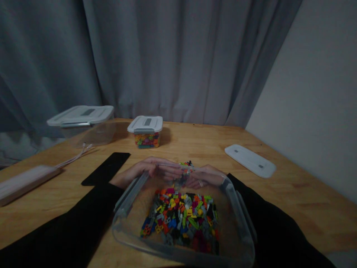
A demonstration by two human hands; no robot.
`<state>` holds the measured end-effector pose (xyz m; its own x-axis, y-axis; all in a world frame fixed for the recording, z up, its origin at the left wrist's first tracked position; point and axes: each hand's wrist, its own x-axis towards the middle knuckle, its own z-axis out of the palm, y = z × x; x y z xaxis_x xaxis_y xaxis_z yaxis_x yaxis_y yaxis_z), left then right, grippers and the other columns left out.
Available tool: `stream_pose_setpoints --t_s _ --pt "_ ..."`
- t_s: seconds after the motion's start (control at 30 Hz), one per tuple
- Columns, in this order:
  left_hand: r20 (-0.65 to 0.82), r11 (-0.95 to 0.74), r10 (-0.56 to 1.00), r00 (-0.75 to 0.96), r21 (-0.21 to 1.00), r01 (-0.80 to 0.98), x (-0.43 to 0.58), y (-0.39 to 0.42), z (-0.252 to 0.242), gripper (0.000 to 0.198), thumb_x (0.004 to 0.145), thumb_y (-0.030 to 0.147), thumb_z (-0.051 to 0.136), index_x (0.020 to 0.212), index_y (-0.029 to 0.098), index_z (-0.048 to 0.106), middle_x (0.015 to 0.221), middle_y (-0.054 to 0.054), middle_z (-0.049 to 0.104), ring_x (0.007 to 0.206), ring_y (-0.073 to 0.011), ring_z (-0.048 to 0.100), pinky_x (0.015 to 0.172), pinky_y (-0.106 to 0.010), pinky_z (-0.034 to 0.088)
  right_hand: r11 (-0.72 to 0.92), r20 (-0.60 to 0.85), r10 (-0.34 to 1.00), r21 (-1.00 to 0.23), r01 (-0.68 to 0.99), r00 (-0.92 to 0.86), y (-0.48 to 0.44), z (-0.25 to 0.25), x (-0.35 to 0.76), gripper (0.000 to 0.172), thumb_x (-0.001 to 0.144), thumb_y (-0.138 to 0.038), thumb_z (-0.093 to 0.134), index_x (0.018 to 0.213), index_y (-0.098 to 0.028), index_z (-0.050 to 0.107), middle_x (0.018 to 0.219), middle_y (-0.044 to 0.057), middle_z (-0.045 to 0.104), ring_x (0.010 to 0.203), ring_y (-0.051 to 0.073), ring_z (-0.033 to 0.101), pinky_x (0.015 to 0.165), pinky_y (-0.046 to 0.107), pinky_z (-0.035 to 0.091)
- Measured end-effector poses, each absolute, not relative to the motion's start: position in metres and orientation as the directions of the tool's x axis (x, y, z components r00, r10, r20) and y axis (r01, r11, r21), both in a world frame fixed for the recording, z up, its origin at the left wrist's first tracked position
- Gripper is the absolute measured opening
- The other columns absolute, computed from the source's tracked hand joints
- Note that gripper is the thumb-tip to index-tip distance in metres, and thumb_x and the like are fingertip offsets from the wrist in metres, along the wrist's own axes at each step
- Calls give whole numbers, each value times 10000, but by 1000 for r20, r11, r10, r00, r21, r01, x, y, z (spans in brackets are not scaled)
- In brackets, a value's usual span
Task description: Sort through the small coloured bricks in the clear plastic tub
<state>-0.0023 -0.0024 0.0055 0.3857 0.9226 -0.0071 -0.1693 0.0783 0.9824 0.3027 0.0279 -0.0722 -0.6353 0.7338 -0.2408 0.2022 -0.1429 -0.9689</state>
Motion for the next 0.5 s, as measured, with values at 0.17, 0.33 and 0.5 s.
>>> stream_pose_setpoints --t_s 0.17,0.33,0.5 --pt "-18 99 910 414 979 -176 0 -3 5 285 1007 349 650 1258 216 668 1316 -96 664 1124 -283 661 921 -464 593 -137 -205 759 -978 156 -617 27 -68 298 602 853 -686 718 1129 -153 767 1164 159 785 1096 263 753 992 401 565" --pt "-20 114 898 439 975 -189 3 -4 6 325 990 363 669 1254 172 673 1296 -97 674 1113 -279 675 941 -468 583 -195 -260 675 -965 173 -690 26 -77 284 623 858 -702 699 1121 -141 766 1233 167 761 1136 254 742 1044 413 544" --pt "-16 110 908 419 973 -201 2 -5 7 204 911 278 734 1097 199 766 1204 -62 754 1108 -306 691 977 -433 556 -242 -276 641 -958 153 -716 32 -88 278 624 899 -679 663 1195 -133 732 1321 180 720 1220 252 706 1120 444 493"
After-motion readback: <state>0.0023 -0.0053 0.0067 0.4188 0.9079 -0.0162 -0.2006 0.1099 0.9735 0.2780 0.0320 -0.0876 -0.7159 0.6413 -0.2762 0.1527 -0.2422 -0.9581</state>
